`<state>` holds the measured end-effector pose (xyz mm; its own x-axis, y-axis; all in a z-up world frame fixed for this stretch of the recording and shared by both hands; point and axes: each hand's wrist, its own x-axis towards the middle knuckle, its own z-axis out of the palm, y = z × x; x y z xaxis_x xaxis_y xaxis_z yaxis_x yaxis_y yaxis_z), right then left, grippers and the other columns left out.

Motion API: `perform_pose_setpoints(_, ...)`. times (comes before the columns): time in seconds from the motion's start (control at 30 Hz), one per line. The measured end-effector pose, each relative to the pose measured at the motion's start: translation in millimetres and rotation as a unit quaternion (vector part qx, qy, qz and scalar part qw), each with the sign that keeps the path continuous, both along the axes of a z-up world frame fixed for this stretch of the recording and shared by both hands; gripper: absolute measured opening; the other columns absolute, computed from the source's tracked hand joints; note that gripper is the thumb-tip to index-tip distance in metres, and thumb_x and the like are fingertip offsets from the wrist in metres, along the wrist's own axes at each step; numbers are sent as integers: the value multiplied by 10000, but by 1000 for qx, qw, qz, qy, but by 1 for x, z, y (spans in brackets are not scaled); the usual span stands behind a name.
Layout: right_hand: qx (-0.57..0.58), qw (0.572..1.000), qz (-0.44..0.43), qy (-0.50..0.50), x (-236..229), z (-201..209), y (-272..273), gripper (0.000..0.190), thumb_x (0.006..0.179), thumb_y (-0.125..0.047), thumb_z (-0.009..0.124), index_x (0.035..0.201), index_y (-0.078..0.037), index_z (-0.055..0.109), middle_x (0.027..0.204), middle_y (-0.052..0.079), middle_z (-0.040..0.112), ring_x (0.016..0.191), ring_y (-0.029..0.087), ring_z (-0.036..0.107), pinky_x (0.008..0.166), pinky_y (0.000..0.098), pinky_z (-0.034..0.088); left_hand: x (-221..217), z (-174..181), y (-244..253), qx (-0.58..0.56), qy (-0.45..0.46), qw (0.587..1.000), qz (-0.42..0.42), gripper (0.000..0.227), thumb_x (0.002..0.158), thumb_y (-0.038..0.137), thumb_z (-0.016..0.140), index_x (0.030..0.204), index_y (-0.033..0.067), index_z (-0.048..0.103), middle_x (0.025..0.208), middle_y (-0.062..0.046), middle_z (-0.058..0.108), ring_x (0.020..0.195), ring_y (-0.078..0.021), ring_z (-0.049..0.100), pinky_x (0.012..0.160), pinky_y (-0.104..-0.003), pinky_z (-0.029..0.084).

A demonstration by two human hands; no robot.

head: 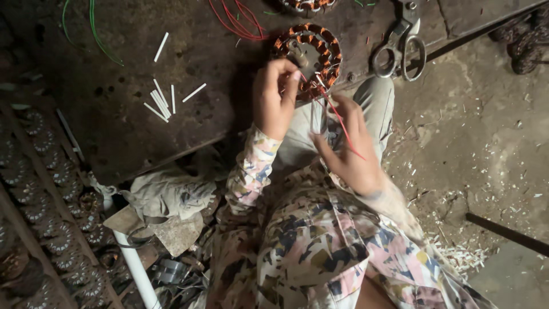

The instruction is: The person assembles a circular electrical component by inserting white plastic tubes into slots and threading red and green wires through them. They use shears to cut wires and adjust connections, repeating the process across multiple slots.

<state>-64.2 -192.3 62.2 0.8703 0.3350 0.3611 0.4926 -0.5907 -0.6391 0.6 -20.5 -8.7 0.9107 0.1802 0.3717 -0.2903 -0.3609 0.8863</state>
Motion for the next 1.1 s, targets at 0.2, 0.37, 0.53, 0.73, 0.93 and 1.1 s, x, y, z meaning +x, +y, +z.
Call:
perform_pose_setpoints(0.2, -54, 887, 446, 107, 13, 111, -109, 348, 912, -219, 642, 1204, -29, 631, 1110, 127, 719, 948, 262, 723, 850, 416, 542, 0, 4, 0, -109, -65, 992, -23, 81, 1123, 99, 558, 1182, 45, 545, 1110, -39, 635, 930, -123, 612, 822, -273, 519)
perform_pose_setpoints(0.37, -47, 984, 154, 83, 100, 102, -97, 326, 886, -109, 675, 1207, -58, 680, 1073, 101, 734, 795, 226, 682, 692, 392, 517, 6, 2, -8, -128, -50, 990, -22, 90, 1109, 79, 572, 1186, 34, 556, 1063, -34, 640, 799, -55, 528, 722, -218, 451)
perform_pose_setpoints(0.53, -123, 970, 153, 144, 189, 40, -54, 364, 859, 1, 709, 1211, -88, 730, 1037, 74, 749, 642, 189, 642, 534, 369, 492, 20, 4, -14, -165, -57, 984, -33, 119, 1116, 107, 565, 1201, 34, 527, 1055, -13, 633, 872, -65, 595, 786, -225, 500)
perform_pose_setpoints(0.73, -90, 939, 330, 24, 188, 15, -27, 203, 948, -190, 818, 1104, -76, 755, 958, 84, 752, 821, 207, 732, 733, 325, 559, 23, 9, -6, -168, -53, 984, -31, 116, 1126, 113, 550, 1201, 27, 531, 1033, -15, 628, 855, -79, 628, 787, -227, 519)
perform_pose_setpoints(0.93, -106, 941, 320, -10, 180, 8, -21, 170, 966, -140, 772, 1131, -103, 789, 950, 88, 758, 799, 268, 718, 740, 353, 557, 26, 13, -8, -167, -75, 982, -53, 120, 1115, 97, 561, 1197, 14, 537, 1042, -31, 626, 870, -89, 648, 797, -239, 554)
perform_pose_setpoints(1.1, -123, 963, 236, -53, 164, 1, -11, 163, 961, -149, 814, 1099, -65, 797, 867, 159, 716, 743, 332, 678, 678, 408, 534, 27, 15, 1, -218, -67, 966, -120, 129, 1133, 99, 544, 1232, 20, 517, 1122, -41, 619, 1004, -112, 661, 911, -267, 602)
